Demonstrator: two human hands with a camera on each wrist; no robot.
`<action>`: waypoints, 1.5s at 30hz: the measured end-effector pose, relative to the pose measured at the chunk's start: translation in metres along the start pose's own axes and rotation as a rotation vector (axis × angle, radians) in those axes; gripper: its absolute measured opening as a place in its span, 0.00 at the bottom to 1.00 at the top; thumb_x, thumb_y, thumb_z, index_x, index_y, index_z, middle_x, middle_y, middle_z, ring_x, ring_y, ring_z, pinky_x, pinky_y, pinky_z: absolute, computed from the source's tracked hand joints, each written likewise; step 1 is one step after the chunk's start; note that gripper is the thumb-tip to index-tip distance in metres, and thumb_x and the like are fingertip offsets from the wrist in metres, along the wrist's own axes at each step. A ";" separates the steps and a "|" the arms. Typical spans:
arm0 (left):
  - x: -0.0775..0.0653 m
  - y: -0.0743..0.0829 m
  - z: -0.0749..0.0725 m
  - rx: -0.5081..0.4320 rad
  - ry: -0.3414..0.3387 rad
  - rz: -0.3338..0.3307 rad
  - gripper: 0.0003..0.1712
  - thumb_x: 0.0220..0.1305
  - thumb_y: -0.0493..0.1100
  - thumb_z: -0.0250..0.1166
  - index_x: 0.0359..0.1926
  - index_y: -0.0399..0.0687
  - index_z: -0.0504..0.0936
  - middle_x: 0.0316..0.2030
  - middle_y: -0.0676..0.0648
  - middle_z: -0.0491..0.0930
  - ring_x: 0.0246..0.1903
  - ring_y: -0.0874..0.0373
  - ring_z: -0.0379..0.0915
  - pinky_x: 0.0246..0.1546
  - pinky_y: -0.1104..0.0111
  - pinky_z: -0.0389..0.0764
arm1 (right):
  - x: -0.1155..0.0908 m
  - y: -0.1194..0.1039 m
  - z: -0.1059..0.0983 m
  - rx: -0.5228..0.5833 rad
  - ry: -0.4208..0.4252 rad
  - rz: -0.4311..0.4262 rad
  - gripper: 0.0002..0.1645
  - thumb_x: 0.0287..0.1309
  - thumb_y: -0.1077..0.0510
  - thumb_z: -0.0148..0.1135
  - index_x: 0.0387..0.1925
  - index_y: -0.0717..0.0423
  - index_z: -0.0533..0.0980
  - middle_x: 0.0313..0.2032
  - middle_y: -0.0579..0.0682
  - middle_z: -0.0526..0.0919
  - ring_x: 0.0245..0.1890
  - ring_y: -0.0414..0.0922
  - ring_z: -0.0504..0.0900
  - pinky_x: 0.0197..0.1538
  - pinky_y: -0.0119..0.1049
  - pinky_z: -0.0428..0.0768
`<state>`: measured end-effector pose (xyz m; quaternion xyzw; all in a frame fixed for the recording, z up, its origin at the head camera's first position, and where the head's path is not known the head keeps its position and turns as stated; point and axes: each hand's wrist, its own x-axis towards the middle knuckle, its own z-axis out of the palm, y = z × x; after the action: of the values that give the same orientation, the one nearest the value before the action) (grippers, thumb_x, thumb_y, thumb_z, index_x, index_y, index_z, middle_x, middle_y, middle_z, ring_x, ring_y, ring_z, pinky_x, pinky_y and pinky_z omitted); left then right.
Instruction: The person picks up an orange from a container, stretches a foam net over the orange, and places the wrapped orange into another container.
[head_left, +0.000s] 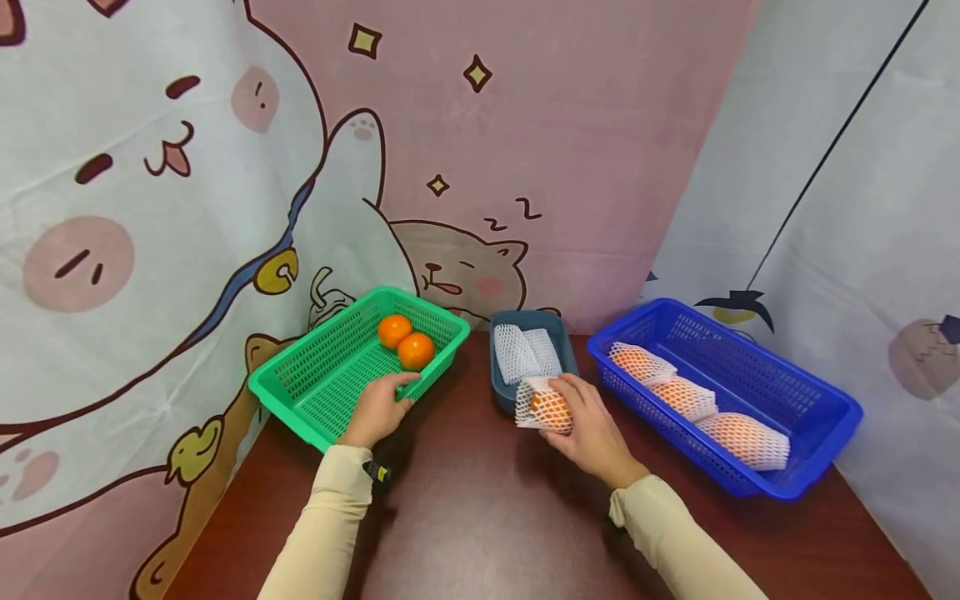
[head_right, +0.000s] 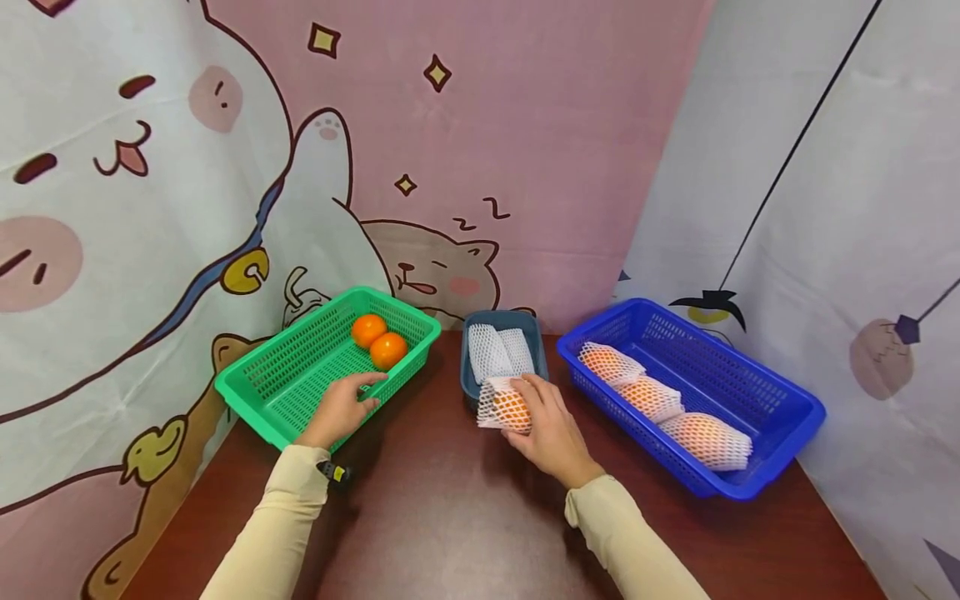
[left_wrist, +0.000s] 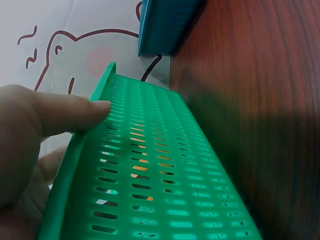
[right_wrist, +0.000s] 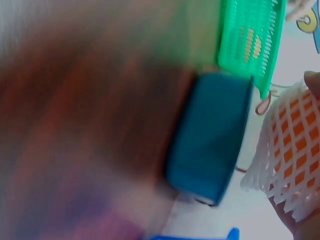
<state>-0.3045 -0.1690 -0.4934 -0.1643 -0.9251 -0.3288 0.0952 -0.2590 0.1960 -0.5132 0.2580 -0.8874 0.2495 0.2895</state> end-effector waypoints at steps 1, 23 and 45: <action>0.000 0.000 0.000 0.004 0.003 0.003 0.26 0.58 0.32 0.69 0.58 0.49 0.81 0.51 0.43 0.81 0.37 0.48 0.77 0.39 0.55 0.77 | 0.002 0.003 -0.004 -0.005 0.012 0.012 0.50 0.36 0.51 0.81 0.63 0.55 0.68 0.61 0.59 0.69 0.59 0.57 0.68 0.58 0.56 0.70; 0.002 0.002 0.005 0.037 0.000 0.001 0.26 0.58 0.33 0.70 0.58 0.49 0.82 0.53 0.42 0.80 0.35 0.46 0.76 0.38 0.56 0.76 | 0.036 0.122 -0.132 -0.190 0.029 0.417 0.48 0.48 0.55 0.75 0.66 0.64 0.60 0.61 0.71 0.60 0.59 0.73 0.59 0.58 0.68 0.58; 0.002 0.005 0.003 0.021 -0.002 0.005 0.25 0.59 0.33 0.69 0.59 0.49 0.81 0.54 0.42 0.79 0.37 0.49 0.75 0.36 0.60 0.73 | -0.040 0.216 -0.197 -0.175 -0.389 0.942 0.67 0.46 0.36 0.70 0.66 0.78 0.47 0.57 0.85 0.51 0.53 0.83 0.54 0.51 0.76 0.59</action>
<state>-0.3049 -0.1632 -0.4927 -0.1659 -0.9281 -0.3188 0.0969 -0.2857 0.4852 -0.4628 -0.1533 -0.9622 0.2250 -0.0043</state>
